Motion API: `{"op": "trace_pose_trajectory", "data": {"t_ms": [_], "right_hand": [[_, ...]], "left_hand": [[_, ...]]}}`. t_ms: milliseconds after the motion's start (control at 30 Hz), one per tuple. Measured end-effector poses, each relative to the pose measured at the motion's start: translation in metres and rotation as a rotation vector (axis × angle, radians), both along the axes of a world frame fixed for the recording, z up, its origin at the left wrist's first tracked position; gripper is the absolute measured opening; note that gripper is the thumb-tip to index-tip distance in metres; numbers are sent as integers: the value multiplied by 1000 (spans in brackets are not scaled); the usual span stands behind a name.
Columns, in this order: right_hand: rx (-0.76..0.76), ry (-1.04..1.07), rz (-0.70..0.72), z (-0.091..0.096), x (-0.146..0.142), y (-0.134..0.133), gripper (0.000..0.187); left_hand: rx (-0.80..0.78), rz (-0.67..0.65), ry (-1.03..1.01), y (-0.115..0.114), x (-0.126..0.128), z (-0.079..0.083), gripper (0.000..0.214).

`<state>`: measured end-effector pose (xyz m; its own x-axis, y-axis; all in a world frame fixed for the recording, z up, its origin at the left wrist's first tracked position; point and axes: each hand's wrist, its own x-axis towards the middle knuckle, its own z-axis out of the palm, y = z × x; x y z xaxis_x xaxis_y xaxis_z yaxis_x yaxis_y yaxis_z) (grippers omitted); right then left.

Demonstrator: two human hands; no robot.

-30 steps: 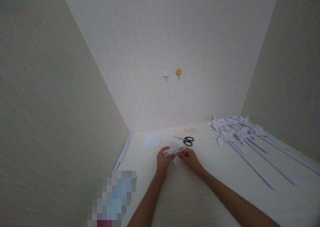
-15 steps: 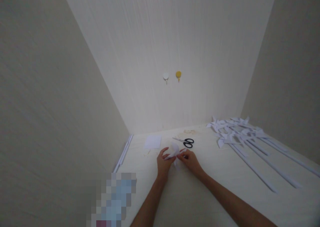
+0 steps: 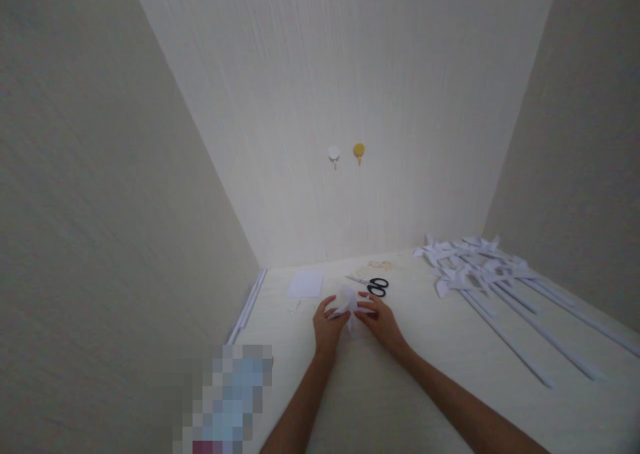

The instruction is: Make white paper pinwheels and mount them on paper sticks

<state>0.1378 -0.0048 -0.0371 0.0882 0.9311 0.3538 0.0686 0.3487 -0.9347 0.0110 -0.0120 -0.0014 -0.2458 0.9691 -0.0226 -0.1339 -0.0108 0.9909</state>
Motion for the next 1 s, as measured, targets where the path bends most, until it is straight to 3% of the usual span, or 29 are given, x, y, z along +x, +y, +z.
{"op": "trace_pose_trajectory", "data": {"t_ms": [233,433,567,800,1000], "right_hand": [[-14,18,18,1,1,-1,25],[-66,36,-63,6,6,-2,37],[-156,191,-44,9,11,-3,45],[-240,418,-67,6,12,-2,34],[-243,417,-65,6,13,-2,32]], "left_hand": [[-6,2,-7,0,1,2,51],[12,-43,-17,-1,-1,2,44],[0,-52,-30,0,-3,1,41],[-22,-49,-60,2,-6,0,39],[-36,-208,-89,5,-16,-3,41]]}}
